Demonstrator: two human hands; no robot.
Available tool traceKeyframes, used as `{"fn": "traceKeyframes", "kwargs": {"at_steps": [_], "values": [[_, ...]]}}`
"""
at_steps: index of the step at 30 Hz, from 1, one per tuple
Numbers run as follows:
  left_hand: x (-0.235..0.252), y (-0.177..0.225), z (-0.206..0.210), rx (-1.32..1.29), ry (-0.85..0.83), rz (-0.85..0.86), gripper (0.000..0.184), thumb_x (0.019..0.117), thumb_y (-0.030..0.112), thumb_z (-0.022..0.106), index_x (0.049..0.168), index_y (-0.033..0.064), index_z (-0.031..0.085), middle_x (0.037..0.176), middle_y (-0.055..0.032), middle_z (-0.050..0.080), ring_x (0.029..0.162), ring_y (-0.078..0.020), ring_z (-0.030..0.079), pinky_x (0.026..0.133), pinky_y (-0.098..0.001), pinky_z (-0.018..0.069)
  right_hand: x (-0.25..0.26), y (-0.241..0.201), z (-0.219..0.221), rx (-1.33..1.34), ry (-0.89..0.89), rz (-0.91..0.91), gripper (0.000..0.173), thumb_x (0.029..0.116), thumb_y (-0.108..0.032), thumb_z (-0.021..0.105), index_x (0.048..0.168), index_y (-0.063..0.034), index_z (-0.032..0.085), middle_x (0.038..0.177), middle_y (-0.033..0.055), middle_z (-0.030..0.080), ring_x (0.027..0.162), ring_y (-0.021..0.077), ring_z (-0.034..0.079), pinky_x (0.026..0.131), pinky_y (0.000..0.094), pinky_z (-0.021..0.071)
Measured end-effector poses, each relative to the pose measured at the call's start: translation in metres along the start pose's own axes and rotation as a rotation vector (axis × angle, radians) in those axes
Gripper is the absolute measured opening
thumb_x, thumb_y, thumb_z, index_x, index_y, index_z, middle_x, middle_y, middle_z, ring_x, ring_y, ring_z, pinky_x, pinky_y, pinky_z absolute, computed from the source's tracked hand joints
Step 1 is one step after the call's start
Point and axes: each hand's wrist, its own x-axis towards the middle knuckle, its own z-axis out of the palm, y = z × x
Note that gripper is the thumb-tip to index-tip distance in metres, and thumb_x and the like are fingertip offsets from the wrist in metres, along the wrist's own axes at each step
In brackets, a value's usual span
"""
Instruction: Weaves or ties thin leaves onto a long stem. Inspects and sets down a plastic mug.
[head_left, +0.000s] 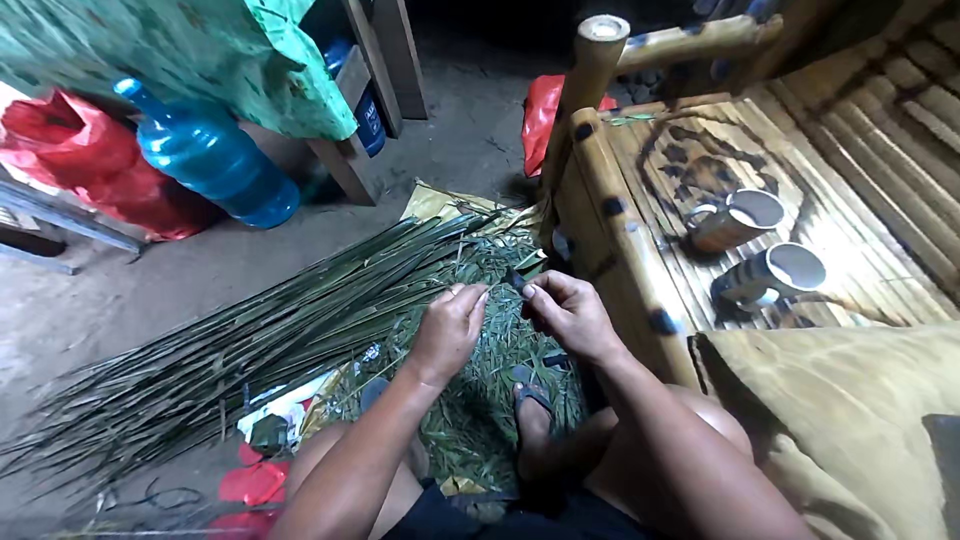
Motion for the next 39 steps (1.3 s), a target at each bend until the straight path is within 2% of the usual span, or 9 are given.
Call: {"fn": "traceKeyframes", "kwargs": {"at_steps": [7, 13, 17, 20, 23, 28, 33, 36, 39], "values": [[0.0, 0.0, -0.002, -0.005, -0.019, 0.015, 0.023, 0.1032, 0.013, 0.055, 0.109, 0.0033, 0.075, 0.089, -0.0086, 0.07, 0.081, -0.0172, 0.068, 0.076, -0.033, 0.058, 0.007, 0.002, -0.025, -0.04, 0.079, -0.037, 0.018, 0.103, -0.019, 0.056, 0.099, -0.0059, 0.068, 0.071, 0.0022, 0.068, 0.053, 0.0106, 0.062, 0.051, 0.0272, 0.0556], [-0.006, -0.014, -0.017, 0.026, -0.098, -0.113, 0.024, 0.1039, 0.013, 0.054, 0.111, 0.0007, 0.074, 0.101, -0.0141, 0.074, 0.093, -0.0245, 0.072, 0.086, -0.0434, 0.0586, 0.012, -0.004, -0.067, -0.113, 0.17, -0.038, 0.018, 0.1035, -0.02, 0.055, 0.102, -0.0057, 0.066, 0.069, 0.0006, 0.062, 0.05, 0.0084, 0.056, 0.047, 0.0269, 0.0518], [-0.005, -0.014, -0.014, -0.052, -0.163, -0.183, 0.025, 0.1052, 0.015, 0.053, 0.11, 0.0014, 0.074, 0.099, -0.0125, 0.073, 0.089, -0.021, 0.071, 0.085, -0.0409, 0.0584, 0.007, 0.003, -0.023, 0.026, -0.062, -0.04, 0.02, 0.1023, -0.018, 0.054, 0.1, -0.0017, 0.066, 0.073, 0.0044, 0.068, 0.056, 0.0121, 0.062, 0.053, 0.0298, 0.056], [-0.005, -0.006, -0.014, -0.169, -0.208, -0.233, 0.024, 0.1056, 0.015, 0.053, 0.11, 0.0046, 0.074, 0.091, -0.006, 0.071, 0.077, -0.012, 0.067, 0.076, -0.0321, 0.0578, 0.005, 0.011, 0.004, 0.012, -0.201, 0.001, 0.022, 0.1039, -0.019, 0.053, 0.1, -0.0021, 0.067, 0.078, 0.0042, 0.07, 0.06, 0.0101, 0.063, 0.057, 0.0274, 0.0554], [-0.003, -0.002, -0.02, -0.26, -0.219, -0.266, 0.022, 0.1051, 0.015, 0.054, 0.108, 0.0069, 0.074, 0.083, -0.0011, 0.069, 0.07, -0.0059, 0.063, 0.068, -0.0249, 0.055, 0.013, 0.015, -0.012, 0.001, -0.112, -0.052, 0.022, 0.1033, -0.021, 0.054, 0.101, -0.0039, 0.068, 0.074, 0.0031, 0.067, 0.057, 0.0104, 0.061, 0.053, 0.0283, 0.0543], [-0.002, -0.006, -0.016, -0.206, -0.212, -0.188, 0.023, 0.1052, 0.017, 0.054, 0.107, 0.0061, 0.075, 0.089, -0.0034, 0.071, 0.074, -0.0084, 0.065, 0.072, -0.028, 0.0568, 0.018, 0.014, -0.031, -0.015, -0.041, -0.084, 0.018, 0.1025, -0.017, 0.055, 0.099, -0.0037, 0.068, 0.07, 0.0027, 0.067, 0.052, 0.0098, 0.059, 0.05, 0.0264, 0.0536], [-0.01, -0.018, -0.023, 0.016, -0.19, -0.175, 0.024, 0.1046, 0.014, 0.055, 0.107, 0.0018, 0.075, 0.101, -0.013, 0.074, 0.095, -0.0242, 0.072, 0.09, -0.0452, 0.0571, 0.023, 0.009, -0.065, -0.099, 0.136, 0.041, 0.022, 0.1056, -0.026, 0.054, 0.104, -0.0081, 0.066, 0.072, 0.003, 0.062, 0.051, 0.0106, 0.055, 0.048, 0.028, 0.05], [-0.01, -0.023, -0.021, -0.069, -0.182, -0.27, 0.024, 0.1054, 0.017, 0.054, 0.108, 0.003, 0.074, 0.099, -0.0098, 0.073, 0.087, -0.0173, 0.07, 0.084, -0.0384, 0.0583, 0.026, 0.01, -0.047, 0.009, 0.103, 0.141, 0.022, 0.106, -0.02, 0.052, 0.106, -0.0021, 0.065, 0.075, 0.0073, 0.066, 0.056, 0.0147, 0.06, 0.053, 0.0323, 0.0544], [-0.006, -0.021, -0.02, -0.303, -0.337, -0.402, 0.025, 0.1074, 0.019, 0.052, 0.117, 0.0044, 0.07, 0.101, -0.0066, 0.072, 0.081, -0.0109, 0.07, 0.078, -0.0305, 0.0607, 0.023, 0.015, -0.007, 0.261, 0.111, 0.315, 0.022, 0.109, -0.016, 0.047, 0.114, 0.0, 0.061, 0.082, 0.0095, 0.069, 0.064, 0.0164, 0.067, 0.061, 0.0323, 0.0594]]}}
